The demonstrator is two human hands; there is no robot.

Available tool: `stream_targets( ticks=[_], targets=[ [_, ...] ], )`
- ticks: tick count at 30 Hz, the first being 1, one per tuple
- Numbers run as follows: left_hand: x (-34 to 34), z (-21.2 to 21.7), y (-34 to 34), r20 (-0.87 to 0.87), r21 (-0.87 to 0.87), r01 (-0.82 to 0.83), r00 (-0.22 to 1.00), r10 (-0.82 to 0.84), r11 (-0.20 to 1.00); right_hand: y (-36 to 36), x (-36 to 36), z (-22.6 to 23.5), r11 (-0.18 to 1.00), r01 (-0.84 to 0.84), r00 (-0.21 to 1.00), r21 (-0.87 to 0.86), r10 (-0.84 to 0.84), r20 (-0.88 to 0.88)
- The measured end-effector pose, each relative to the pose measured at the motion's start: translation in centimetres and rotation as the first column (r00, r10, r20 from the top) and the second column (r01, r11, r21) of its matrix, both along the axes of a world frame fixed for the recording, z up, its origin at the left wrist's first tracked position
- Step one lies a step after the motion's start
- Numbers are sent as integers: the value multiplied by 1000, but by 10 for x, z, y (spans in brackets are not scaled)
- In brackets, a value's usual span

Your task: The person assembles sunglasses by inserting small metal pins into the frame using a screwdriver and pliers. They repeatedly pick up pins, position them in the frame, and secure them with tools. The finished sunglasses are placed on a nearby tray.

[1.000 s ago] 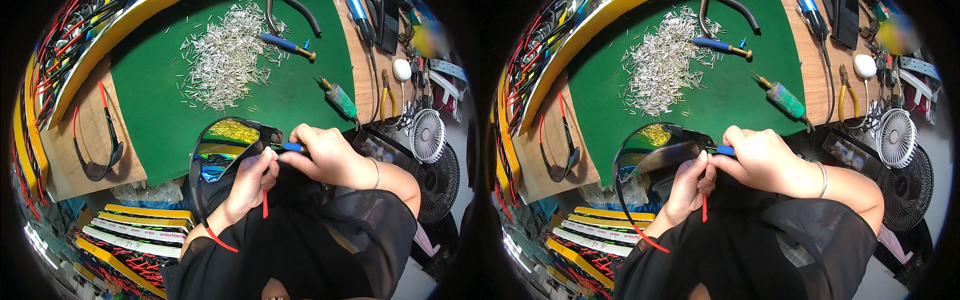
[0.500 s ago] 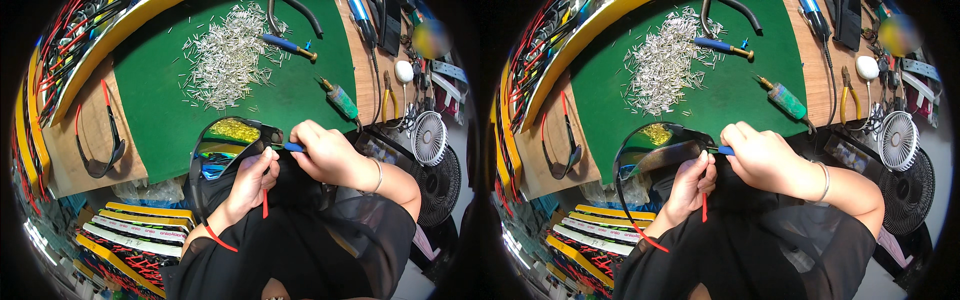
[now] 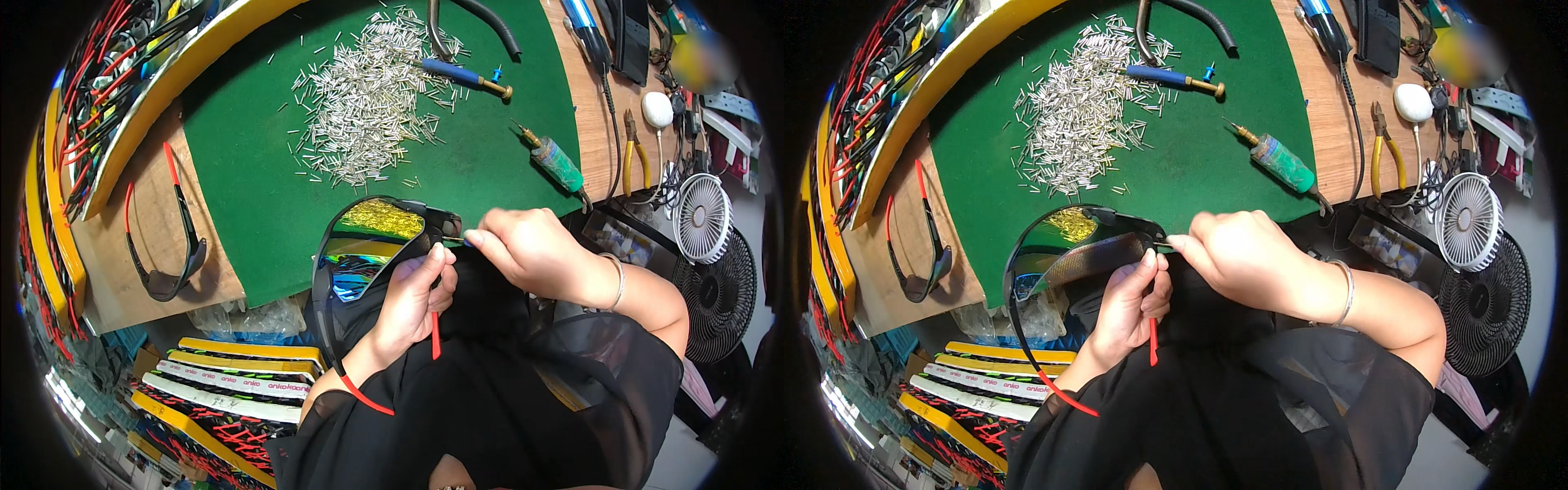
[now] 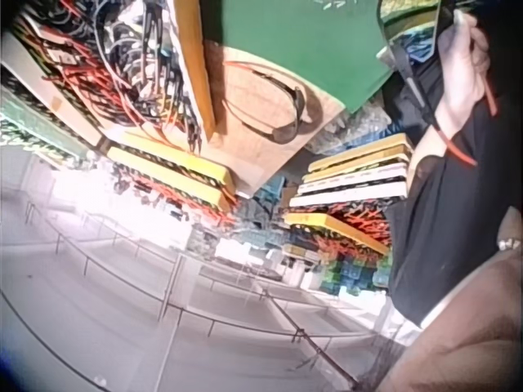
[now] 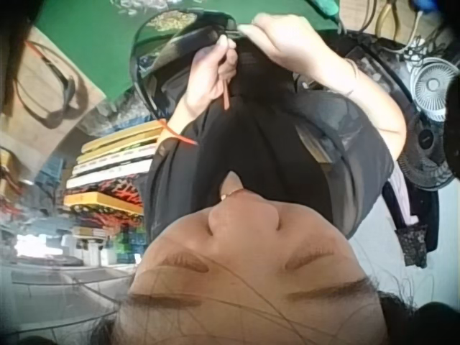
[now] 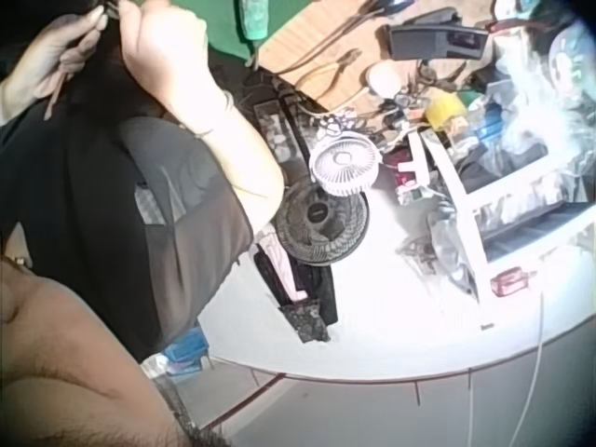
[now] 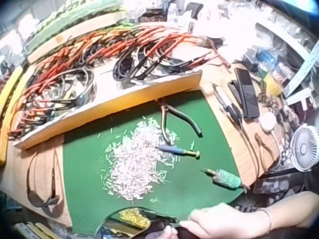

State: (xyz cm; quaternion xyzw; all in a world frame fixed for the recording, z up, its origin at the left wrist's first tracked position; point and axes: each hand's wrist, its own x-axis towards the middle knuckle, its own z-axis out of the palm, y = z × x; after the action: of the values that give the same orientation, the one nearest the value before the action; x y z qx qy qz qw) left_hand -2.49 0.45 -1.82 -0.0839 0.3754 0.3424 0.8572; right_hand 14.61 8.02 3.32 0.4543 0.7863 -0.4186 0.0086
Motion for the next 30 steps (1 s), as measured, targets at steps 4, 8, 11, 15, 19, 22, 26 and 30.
stream_targets(
  ticks=[4,8,11,15,19,22,26,30],
  targets=[
    [1,1,1,-17,-11,0,1000,0,1000,-5,-2,1,996,24,996,88,-16,-91],
    [2,4,2,-39,-8,10,999,-10,1000,-1,-4,5,998,-7,996,63,13,-93],
    [0,2,2,-10,5,5,1000,-5,1000,-6,0,-4,992,-56,998,117,60,-33],
    [1,2,2,-3,10,-4,1000,4,1000,-6,-5,4,986,24,996,164,-9,-94],
    [2,4,2,-42,4,16,999,-15,1000,-4,-2,0,987,-49,998,151,55,-33],
    [1,4,3,-31,14,13,999,-13,1000,-4,-3,4,980,-61,997,187,70,-41],
    [2,3,2,-40,6,11,999,-11,1000,-4,-6,2,988,81,988,132,-63,-142],
    [1,4,3,-43,-11,19,999,-20,1000,-7,1,-1,980,-123,992,156,119,36]
  ],
)
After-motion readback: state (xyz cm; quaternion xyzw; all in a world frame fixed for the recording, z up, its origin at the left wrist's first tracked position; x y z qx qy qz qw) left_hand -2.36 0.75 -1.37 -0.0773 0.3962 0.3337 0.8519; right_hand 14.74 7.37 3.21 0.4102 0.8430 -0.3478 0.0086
